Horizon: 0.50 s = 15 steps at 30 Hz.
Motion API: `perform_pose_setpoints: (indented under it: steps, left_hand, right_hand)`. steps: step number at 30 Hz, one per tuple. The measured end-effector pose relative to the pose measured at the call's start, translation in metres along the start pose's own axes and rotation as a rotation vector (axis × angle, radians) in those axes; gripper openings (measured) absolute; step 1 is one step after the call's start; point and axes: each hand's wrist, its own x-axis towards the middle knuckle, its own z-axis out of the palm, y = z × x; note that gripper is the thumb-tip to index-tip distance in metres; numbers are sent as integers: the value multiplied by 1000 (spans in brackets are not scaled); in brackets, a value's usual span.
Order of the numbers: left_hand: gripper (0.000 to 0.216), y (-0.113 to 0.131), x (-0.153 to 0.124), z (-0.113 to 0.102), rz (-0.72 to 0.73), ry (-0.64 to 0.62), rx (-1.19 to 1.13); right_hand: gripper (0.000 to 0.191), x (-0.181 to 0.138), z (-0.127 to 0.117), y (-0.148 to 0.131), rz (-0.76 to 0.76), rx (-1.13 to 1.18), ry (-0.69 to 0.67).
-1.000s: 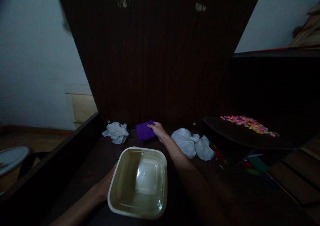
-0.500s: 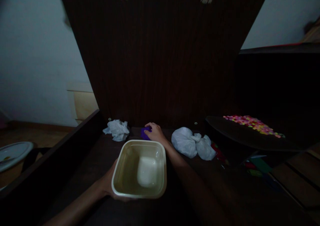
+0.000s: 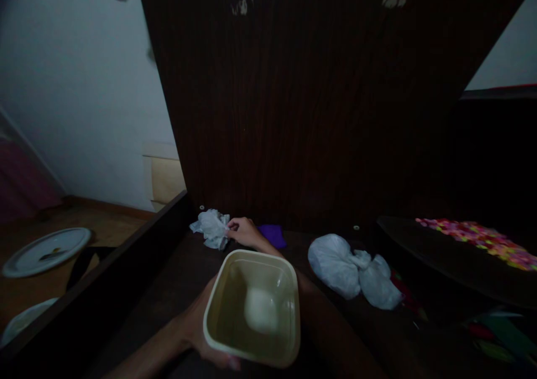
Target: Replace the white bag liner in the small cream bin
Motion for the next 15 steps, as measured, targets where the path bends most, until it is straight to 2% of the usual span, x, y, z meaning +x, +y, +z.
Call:
perform_pose_setpoints:
  steps: [4, 15]
  left_hand:
    - [128, 0, -3, 1, -53, 15, -29]
    - [125, 3, -5, 1, -180, 36, 66]
  right_hand:
    - [16, 0, -16, -21, -27, 53, 61]
    - [24, -35, -85, -98, -155, 165, 421]
